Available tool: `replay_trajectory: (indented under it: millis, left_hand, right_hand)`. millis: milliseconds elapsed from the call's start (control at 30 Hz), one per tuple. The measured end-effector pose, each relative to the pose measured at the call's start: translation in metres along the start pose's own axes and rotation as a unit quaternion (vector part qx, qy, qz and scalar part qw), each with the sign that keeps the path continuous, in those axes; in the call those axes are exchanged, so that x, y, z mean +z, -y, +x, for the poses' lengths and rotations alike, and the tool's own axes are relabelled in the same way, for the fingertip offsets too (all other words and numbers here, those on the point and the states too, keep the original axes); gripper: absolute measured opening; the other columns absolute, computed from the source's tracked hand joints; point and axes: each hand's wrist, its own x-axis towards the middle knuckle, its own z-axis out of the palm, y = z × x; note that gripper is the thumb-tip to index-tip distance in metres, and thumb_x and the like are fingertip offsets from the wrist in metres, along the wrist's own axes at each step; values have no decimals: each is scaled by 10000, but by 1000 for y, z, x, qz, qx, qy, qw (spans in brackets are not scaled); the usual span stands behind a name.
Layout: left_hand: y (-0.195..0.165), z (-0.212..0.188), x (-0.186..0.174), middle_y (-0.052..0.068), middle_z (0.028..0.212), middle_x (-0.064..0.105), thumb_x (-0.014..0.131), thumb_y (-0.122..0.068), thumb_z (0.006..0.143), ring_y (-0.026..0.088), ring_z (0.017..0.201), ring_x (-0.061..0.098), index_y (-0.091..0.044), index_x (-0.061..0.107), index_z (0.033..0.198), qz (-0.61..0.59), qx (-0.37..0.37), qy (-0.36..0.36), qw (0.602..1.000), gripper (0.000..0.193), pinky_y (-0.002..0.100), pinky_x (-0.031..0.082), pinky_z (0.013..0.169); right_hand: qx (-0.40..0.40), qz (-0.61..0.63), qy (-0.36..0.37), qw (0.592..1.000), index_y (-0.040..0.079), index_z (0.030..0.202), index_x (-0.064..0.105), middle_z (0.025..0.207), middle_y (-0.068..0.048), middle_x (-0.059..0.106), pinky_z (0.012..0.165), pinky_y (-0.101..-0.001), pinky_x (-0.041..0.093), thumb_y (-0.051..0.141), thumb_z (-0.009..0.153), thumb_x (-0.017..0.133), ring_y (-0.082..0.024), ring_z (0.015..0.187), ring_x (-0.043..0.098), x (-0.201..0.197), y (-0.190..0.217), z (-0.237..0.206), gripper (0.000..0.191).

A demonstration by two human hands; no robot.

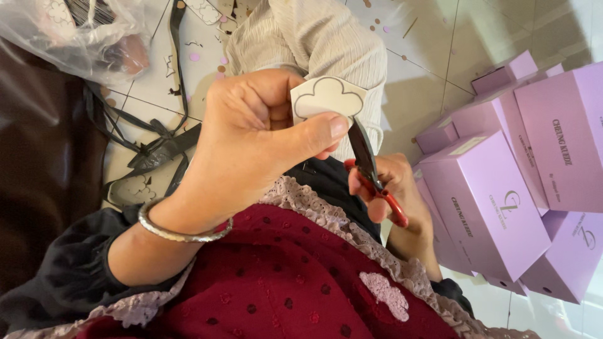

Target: The person sits on the floor and uses red-handled scissors to cut a white paper shape with a scalloped edge. They rotate the paper and trim the edges carefully, then place the finished piece on the floor.

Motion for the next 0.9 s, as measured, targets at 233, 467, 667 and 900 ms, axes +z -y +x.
replay_trajectory:
  millis: [233,467,667,900]
  left_hand:
    - [2,3,-6,60,868,733,767,-50,981,62,768,657,51,701,978,13,2,16,1000,120,194,537,692]
    - [6,6,-5,50,892,729,755,-29,961,55,776,654,54,713,1031,-8,-3,5,1000,117,196,551,700]
    - [9,10,-7,54,895,731,756,-24,956,61,775,662,63,716,1042,17,1,1,1000,129,199,563,704]
    - [11,10,-8,60,911,740,757,-24,948,65,786,672,65,717,1061,-3,-6,1,1000,148,200,573,713]
  right_hand:
    - [4,-38,11,999,107,759,606,543,73,471,882,-264,557,926,724,535,-67,495,489,-13,6,-1,823]
    - [-2,-20,17,1000,70,824,641,571,54,529,501,-246,412,908,770,555,-63,489,540,-13,12,6,844]
    - [21,-55,22,998,112,757,619,544,73,490,486,-235,372,960,708,479,-47,480,508,-13,9,4,861]
    - [40,-54,10,998,113,733,613,519,77,483,451,-235,340,948,692,509,-44,452,493,-17,6,-1,842]
